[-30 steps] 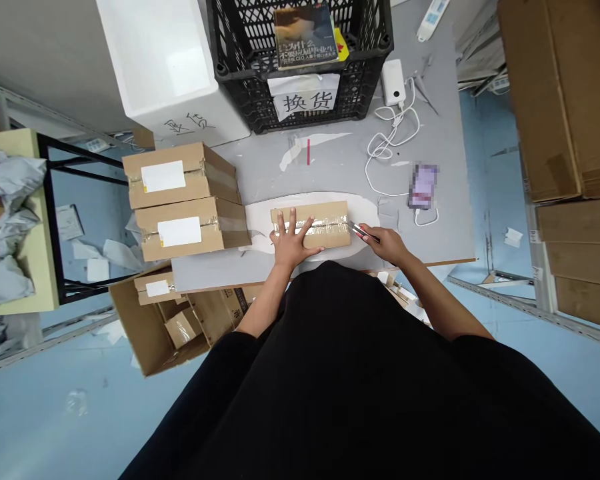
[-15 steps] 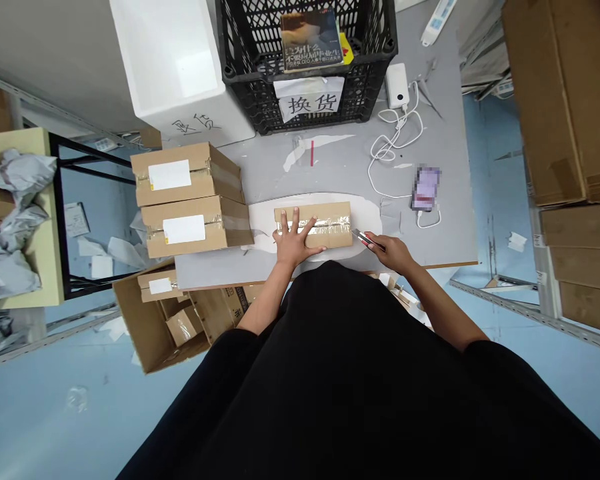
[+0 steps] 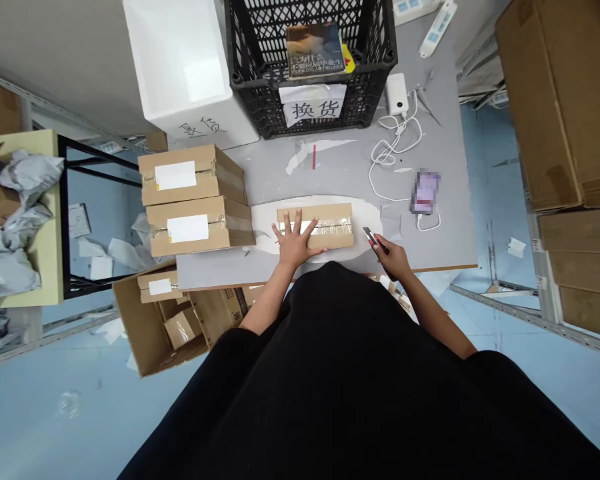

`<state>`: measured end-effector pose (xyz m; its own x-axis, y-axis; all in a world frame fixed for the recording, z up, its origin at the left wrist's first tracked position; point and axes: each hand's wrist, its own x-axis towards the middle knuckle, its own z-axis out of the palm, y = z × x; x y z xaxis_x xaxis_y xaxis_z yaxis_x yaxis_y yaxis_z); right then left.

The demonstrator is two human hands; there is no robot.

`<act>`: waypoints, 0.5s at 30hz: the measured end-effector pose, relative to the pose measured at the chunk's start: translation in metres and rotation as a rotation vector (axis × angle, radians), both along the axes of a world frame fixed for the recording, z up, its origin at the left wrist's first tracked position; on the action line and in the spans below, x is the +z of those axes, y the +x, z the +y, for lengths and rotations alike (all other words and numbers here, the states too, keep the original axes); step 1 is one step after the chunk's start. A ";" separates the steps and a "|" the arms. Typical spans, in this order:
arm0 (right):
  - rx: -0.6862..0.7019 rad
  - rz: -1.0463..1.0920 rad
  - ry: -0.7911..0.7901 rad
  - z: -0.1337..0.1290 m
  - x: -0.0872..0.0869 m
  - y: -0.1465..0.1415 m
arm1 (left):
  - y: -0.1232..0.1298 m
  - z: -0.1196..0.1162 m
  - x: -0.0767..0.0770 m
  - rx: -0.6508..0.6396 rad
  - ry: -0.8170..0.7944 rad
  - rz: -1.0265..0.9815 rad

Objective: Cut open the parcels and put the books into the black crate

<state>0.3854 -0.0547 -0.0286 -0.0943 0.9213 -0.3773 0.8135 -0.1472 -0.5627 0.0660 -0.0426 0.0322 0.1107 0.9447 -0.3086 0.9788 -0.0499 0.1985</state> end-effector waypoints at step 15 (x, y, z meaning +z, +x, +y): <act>-0.019 -0.340 0.091 -0.003 -0.059 -0.031 | -0.015 0.044 0.006 -0.179 0.063 -0.119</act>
<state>0.3545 -0.0581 -0.0872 0.0399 0.9531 -0.3001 0.9542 -0.1255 -0.2716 0.0514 0.0014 0.0382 0.3104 0.9237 -0.2246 0.9231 -0.2364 0.3034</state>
